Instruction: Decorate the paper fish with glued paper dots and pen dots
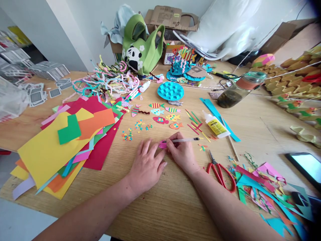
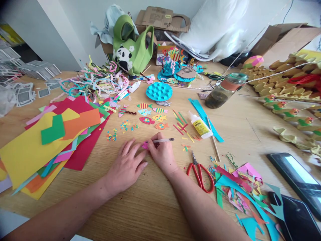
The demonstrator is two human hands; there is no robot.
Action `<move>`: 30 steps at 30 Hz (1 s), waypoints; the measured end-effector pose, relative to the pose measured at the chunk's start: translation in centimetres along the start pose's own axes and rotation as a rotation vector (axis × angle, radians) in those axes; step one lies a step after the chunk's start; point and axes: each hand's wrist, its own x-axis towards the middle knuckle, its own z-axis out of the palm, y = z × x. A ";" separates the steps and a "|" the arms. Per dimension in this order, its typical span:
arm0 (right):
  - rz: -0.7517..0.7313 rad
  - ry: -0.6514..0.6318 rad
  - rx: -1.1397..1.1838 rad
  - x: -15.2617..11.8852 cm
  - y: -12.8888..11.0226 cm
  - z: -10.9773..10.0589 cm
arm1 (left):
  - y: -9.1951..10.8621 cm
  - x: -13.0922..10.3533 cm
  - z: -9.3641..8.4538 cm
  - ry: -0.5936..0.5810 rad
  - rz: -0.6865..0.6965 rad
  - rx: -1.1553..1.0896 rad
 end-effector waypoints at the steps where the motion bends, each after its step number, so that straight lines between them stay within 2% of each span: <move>1: 0.000 -0.002 0.000 0.0 0.0 0.0 | 0.0 0.0 0.0 -0.004 -0.002 -0.002; 30: -0.006 -0.018 -0.051 0.0 -0.1 -0.2 | 0.1 0.0 -0.1 -0.012 -0.001 0.000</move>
